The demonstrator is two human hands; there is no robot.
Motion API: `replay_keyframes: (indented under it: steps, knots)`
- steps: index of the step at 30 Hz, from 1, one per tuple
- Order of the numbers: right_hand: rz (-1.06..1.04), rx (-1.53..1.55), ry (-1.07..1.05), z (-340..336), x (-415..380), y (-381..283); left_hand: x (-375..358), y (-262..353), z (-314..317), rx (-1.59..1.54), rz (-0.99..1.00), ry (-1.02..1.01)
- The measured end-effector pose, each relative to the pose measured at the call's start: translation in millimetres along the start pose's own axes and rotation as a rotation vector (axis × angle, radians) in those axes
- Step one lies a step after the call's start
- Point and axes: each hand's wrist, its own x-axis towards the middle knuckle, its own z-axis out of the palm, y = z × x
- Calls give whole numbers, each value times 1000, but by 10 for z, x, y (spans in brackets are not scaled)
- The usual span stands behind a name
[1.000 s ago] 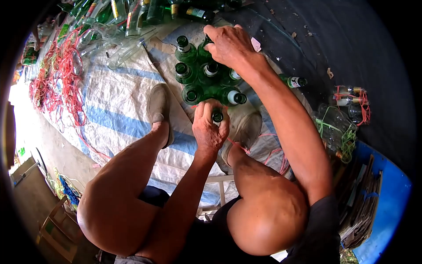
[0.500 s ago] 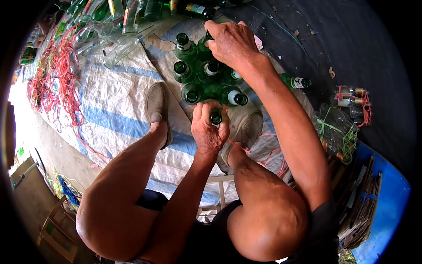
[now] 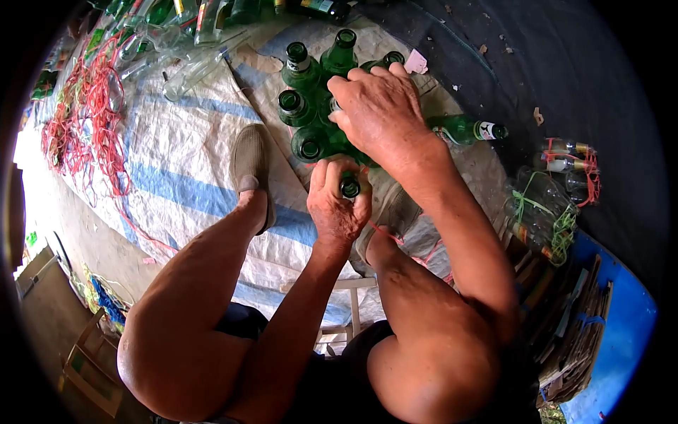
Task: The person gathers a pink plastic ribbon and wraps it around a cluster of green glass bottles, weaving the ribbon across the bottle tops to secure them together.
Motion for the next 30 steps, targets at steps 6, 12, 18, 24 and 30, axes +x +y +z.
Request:
replay_keyframes:
  steps: [6, 12, 18, 24, 30]
  knots:
    - [-36, 39, 92, 86, 39, 59, 5, -12, 20, 7, 5, 11]
    - [-60, 61, 171, 103, 88, 103, 3, -35, 36, 10, 3, 13]
    - [-79, 34, 194, 141, 113, 157, 7, -35, 38, 18, 1, 9]
    - [-57, 57, 208, 192, 96, 169, -3, -36, 56, 11, 8, 1]
    - [19, 17, 225, 168, -3, 213, -2, -4, 103, -41, -5, 8]
